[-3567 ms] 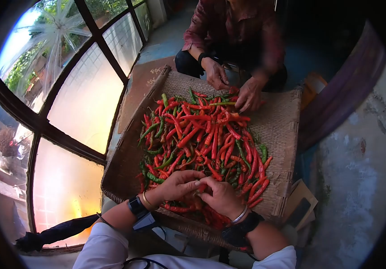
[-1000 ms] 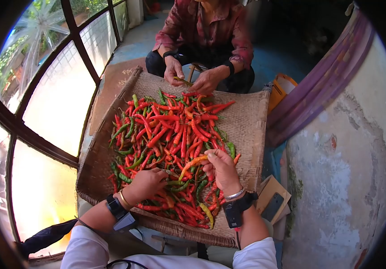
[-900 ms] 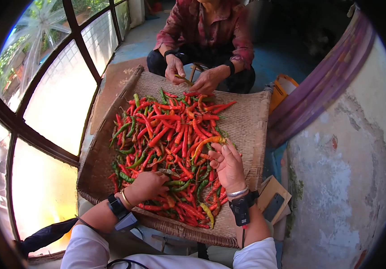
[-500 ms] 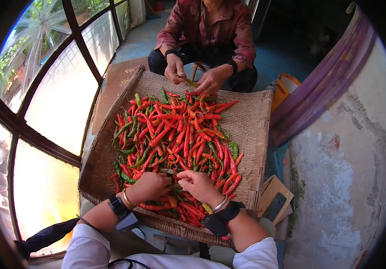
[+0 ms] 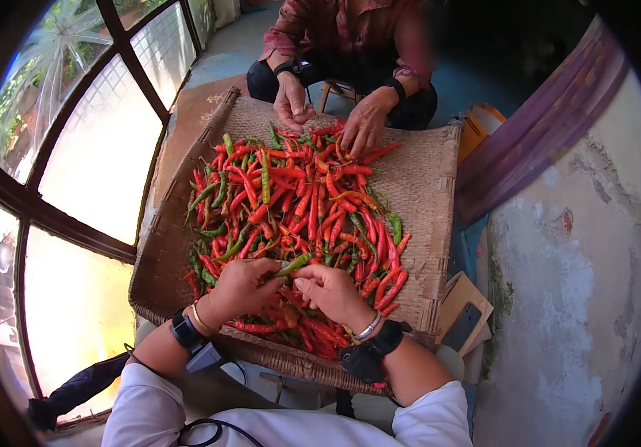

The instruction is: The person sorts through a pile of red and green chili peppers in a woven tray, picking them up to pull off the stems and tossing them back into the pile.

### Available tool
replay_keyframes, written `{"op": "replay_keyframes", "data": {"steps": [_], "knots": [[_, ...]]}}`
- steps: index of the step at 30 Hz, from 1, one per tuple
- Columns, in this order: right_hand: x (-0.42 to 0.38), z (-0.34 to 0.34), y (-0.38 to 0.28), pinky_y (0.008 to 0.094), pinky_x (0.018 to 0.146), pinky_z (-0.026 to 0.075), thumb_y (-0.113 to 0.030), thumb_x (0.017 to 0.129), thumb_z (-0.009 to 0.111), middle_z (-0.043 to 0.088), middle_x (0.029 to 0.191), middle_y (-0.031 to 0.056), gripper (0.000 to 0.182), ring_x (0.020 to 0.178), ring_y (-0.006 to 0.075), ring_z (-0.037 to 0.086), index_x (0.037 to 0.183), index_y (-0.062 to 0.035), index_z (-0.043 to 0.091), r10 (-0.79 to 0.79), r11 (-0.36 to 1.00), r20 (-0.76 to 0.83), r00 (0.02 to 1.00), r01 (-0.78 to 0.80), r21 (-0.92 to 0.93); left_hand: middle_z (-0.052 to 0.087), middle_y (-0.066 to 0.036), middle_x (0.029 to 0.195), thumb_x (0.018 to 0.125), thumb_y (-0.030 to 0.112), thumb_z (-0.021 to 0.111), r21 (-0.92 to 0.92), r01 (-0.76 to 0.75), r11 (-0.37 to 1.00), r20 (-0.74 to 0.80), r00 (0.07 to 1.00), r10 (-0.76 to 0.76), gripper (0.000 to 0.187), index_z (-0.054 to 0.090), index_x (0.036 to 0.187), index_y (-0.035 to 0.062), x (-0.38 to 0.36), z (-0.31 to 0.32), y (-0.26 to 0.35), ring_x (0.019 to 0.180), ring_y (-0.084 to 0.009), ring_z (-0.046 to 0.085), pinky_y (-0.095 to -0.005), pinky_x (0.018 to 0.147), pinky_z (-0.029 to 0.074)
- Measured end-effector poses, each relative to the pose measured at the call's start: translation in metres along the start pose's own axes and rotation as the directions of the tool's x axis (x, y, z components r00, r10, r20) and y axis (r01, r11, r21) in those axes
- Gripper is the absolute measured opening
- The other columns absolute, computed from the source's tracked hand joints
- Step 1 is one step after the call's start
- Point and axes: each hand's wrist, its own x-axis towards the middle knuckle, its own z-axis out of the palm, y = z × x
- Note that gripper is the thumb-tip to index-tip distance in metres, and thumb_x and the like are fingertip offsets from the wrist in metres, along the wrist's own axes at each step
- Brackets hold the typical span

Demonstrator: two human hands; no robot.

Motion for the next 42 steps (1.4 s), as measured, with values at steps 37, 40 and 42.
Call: {"op": "replay_keyframes", "data": {"steps": [37,40,42], "knots": [[0.007,-0.014,0.01,0.017,0.047,0.042,-0.02,0.088,0.049,0.06,0.074,0.0038,0.023,0.057,0.0056,0.054,0.103,-0.0023,0.053,0.128,0.881,-0.072,0.989,-0.08,0.466,0.055,-0.009,0.07,0.074,0.016,0.06,0.426,-0.029,0.904,-0.201,0.972,0.126,0.01,0.059,0.076,0.0056,0.023,-0.008,-0.032,0.065,-0.0265,0.058,-0.0351,0.057,0.047],[0.006,-0.009,0.009,0.0167,0.048,0.041,-0.02,0.088,0.049,0.06,0.074,0.0039,0.025,0.057,0.0054,0.054,0.103,-0.0011,0.053,0.112,0.917,-0.065,0.992,-0.077,0.392,0.057,-0.006,0.071,0.078,0.009,0.06,0.085,-0.197,0.977,-0.37,0.904,0.214,0.007,0.058,0.082,0.0047,0.022,-0.013,-0.024,0.063,-0.0187,0.059,-0.0273,0.056,0.047],[0.004,-0.004,0.009,0.0167,0.049,0.041,-0.021,0.088,0.049,0.06,0.074,0.0041,0.026,0.057,0.0054,0.053,0.104,-0.0005,0.053,0.101,0.928,-0.057,0.993,-0.073,0.365,0.058,-0.002,0.072,0.083,0.007,0.057,-0.751,-0.06,0.657,-0.214,0.964,-0.157,0.005,0.056,0.087,0.0046,0.018,-0.012,-0.022,0.067,-0.0115,0.059,-0.0211,0.056,0.045]]}}
